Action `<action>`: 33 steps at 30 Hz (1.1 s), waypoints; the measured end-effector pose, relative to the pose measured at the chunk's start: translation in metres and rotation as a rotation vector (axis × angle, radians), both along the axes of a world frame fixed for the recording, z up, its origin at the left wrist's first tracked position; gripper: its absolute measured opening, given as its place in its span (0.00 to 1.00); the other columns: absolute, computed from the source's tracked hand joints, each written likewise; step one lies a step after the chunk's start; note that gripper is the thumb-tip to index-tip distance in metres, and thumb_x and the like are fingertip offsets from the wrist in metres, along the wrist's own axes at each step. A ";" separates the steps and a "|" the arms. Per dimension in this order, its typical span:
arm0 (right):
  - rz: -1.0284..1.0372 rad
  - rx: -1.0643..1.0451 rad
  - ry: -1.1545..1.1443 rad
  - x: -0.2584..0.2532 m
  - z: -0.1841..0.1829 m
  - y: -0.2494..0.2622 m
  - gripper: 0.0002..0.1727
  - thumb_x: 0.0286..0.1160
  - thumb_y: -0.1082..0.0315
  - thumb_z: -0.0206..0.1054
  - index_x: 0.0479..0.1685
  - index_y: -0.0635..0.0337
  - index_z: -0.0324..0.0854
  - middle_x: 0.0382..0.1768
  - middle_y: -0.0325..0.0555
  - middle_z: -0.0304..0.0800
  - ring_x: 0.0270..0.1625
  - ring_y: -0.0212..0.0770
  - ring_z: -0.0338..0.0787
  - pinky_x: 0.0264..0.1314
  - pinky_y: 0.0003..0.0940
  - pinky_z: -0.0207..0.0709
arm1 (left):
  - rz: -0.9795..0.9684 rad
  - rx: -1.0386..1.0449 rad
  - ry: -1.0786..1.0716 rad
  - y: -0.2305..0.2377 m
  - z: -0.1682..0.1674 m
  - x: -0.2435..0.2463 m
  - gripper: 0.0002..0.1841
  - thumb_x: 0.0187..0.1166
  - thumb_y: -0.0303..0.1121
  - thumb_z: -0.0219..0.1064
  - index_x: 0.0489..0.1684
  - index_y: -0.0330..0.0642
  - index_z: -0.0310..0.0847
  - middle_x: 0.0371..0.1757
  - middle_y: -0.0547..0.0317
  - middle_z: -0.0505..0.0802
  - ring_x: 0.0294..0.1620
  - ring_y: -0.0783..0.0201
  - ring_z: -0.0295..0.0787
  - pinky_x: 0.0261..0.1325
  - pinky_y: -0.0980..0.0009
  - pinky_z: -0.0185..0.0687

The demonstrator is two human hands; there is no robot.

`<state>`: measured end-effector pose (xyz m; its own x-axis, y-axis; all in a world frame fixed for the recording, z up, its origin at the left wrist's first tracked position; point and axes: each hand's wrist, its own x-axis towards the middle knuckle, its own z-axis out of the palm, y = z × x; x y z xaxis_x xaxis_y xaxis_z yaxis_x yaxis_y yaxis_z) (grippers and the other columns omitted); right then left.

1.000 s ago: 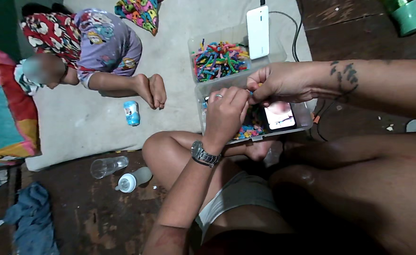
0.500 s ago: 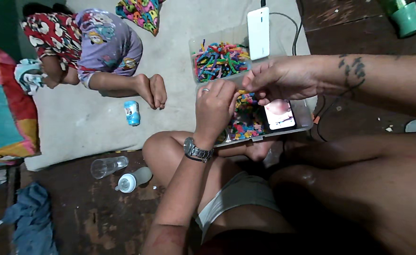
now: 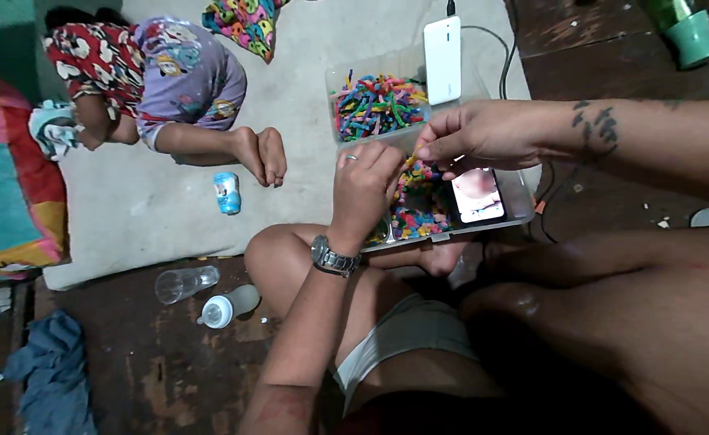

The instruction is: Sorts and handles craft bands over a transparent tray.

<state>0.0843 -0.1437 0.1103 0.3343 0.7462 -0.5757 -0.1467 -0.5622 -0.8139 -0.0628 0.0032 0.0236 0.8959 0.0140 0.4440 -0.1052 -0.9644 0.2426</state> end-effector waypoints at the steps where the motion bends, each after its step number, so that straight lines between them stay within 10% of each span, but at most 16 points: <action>1: -0.003 0.018 0.034 0.003 -0.004 0.001 0.07 0.86 0.68 0.61 0.42 0.61 0.79 0.32 0.42 0.79 0.29 0.32 0.78 0.36 0.24 0.77 | -0.002 -0.008 0.000 -0.001 -0.001 0.000 0.05 0.79 0.28 0.69 0.41 0.36 0.87 0.44 0.46 0.91 0.49 0.48 0.88 0.55 0.50 0.77; 10: -0.011 0.153 0.161 0.023 -0.032 0.005 0.09 0.89 0.68 0.59 0.36 0.56 0.77 0.28 0.37 0.82 0.27 0.28 0.81 0.31 0.21 0.77 | -0.017 -0.094 0.014 -0.005 0.001 0.004 0.06 0.81 0.30 0.68 0.44 0.37 0.88 0.46 0.47 0.91 0.51 0.49 0.88 0.57 0.51 0.79; 20: 0.238 0.340 -0.918 0.025 -0.047 0.007 0.08 0.78 0.72 0.65 0.33 0.67 0.82 0.36 0.52 0.81 0.38 0.45 0.83 0.42 0.42 0.78 | 0.085 -0.417 0.101 -0.030 0.001 0.009 0.08 0.85 0.32 0.63 0.37 0.37 0.81 0.37 0.51 0.86 0.38 0.56 0.84 0.42 0.59 0.81; 27: -0.122 0.068 -0.323 0.038 -0.032 0.004 0.09 0.89 0.63 0.59 0.50 0.58 0.80 0.42 0.42 0.80 0.39 0.33 0.82 0.45 0.34 0.79 | 0.468 -0.286 0.227 0.032 0.006 0.037 0.15 0.83 0.36 0.66 0.46 0.28 0.87 0.46 0.38 0.92 0.49 0.43 0.91 0.55 0.46 0.83; 33: -0.179 0.030 -0.253 0.031 -0.022 0.005 0.08 0.89 0.66 0.59 0.51 0.58 0.80 0.43 0.42 0.81 0.41 0.32 0.82 0.46 0.31 0.79 | 0.517 -0.214 0.418 0.040 0.005 0.056 0.23 0.83 0.37 0.67 0.70 0.29 0.78 0.63 0.32 0.86 0.61 0.35 0.86 0.63 0.38 0.79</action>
<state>0.1151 -0.1383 0.0878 0.5922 0.6775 -0.4361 -0.0318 -0.5212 -0.8529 -0.0067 0.0430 0.0290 0.8457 0.5336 0.0038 0.4981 -0.7920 0.3530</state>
